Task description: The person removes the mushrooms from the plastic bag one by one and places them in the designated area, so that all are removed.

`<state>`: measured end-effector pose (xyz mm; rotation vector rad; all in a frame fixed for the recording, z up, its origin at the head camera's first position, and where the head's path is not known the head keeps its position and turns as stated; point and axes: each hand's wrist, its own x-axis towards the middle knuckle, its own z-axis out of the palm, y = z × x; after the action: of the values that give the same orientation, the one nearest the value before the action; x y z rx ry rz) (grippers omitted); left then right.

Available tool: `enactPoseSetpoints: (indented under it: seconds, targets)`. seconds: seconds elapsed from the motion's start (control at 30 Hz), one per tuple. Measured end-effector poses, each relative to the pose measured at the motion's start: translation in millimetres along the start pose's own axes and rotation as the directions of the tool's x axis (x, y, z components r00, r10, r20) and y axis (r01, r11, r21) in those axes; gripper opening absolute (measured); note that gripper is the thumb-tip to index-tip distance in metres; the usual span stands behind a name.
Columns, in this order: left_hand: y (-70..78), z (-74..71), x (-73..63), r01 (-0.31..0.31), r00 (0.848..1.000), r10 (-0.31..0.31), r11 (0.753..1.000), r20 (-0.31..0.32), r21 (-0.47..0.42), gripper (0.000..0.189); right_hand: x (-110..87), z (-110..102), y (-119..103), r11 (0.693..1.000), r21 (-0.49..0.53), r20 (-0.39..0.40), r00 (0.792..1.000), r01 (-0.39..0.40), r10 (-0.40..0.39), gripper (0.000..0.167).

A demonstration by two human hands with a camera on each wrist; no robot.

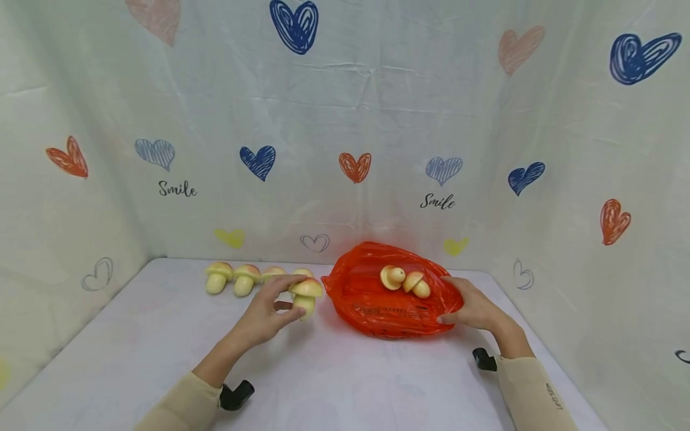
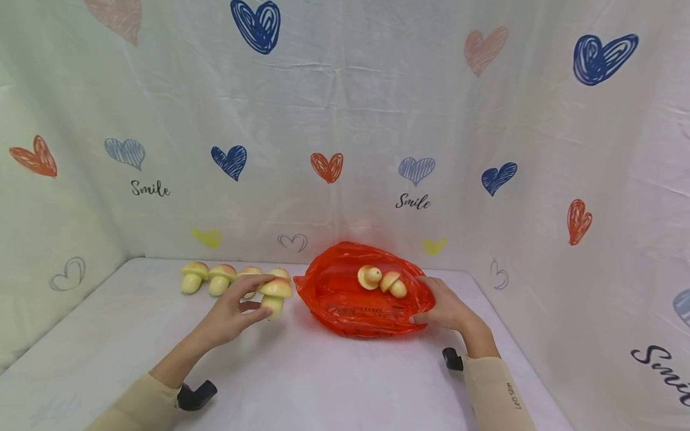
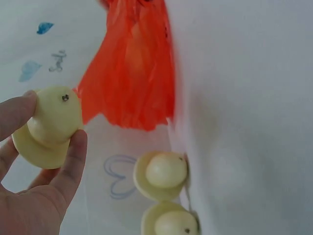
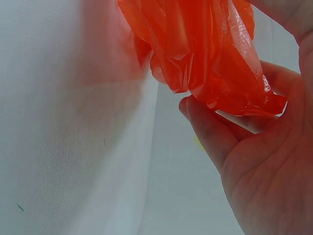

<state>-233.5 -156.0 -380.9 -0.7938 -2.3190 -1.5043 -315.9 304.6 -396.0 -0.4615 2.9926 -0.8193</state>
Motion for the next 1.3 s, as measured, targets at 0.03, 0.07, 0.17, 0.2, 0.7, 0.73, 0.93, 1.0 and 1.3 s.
enactPoseSetpoints:
  seconds: [0.03,0.07,0.17,0.2,0.7,0.73,0.93,1.0,1.3]
  targets:
    - [-3.3,-2.8,-0.1,-0.001,1.0,0.001,1.0,-0.006,-0.013,0.057,0.1,-0.2,-0.1,1.0,-0.002,-0.003,1.0,-0.002,0.002,0.098]
    - [-5.9,-5.5,-0.2,-0.001,1.0,0.001,1.0,-0.014,-0.024,0.057,0.1,-0.4,-0.2,1.0,-0.004,-0.005,1.0,-0.002,0.002,0.098]
    - [-13.3,-13.1,-0.5,0.02,0.999,-0.021,1.0,-0.037,-0.014,0.057,0.5,-0.6,0.1,1.0,-0.003,-0.008,1.0,-0.003,0.003,0.097]
    - [-15.7,-15.4,-0.7,0.027,0.999,-0.027,1.0,-0.045,-0.001,0.057,0.6,-0.5,0.3,1.0,-0.002,-0.008,1.0,-0.004,0.004,0.097]
    - [-44.6,-30.9,-4.5,0.154,0.988,-0.147,0.97,-0.049,0.188,0.055,0.0,1.7,0.4,1.0,0.006,-0.002,1.0,0.003,-0.003,0.097]
    - [-45.4,-30.9,-4.3,0.158,0.987,-0.151,0.968,-0.048,0.196,0.054,-0.1,1.5,-0.2,1.0,0.008,-0.001,1.0,0.002,-0.002,0.097]
    - [-52.9,-30.2,-3.2,0.179,0.984,-0.17,0.94,-0.056,0.29,0.054,-0.1,1.2,-1.4,1.0,0.007,0.004,1.0,-0.004,0.004,0.098]
    - [-54.6,-30.0,-2.9,0.187,0.982,-0.18,0.929,-0.05,0.319,0.055,0.1,1.4,-1.4,1.0,0.008,0.004,1.0,-0.003,0.003,0.098]
    - [-51.5,-30.5,-0.3,0.225,0.973,-0.228,0.898,-0.038,0.379,0.056,0.9,1.6,-0.6,1.0,0.008,0.005,1.0,0.006,-0.006,0.099]
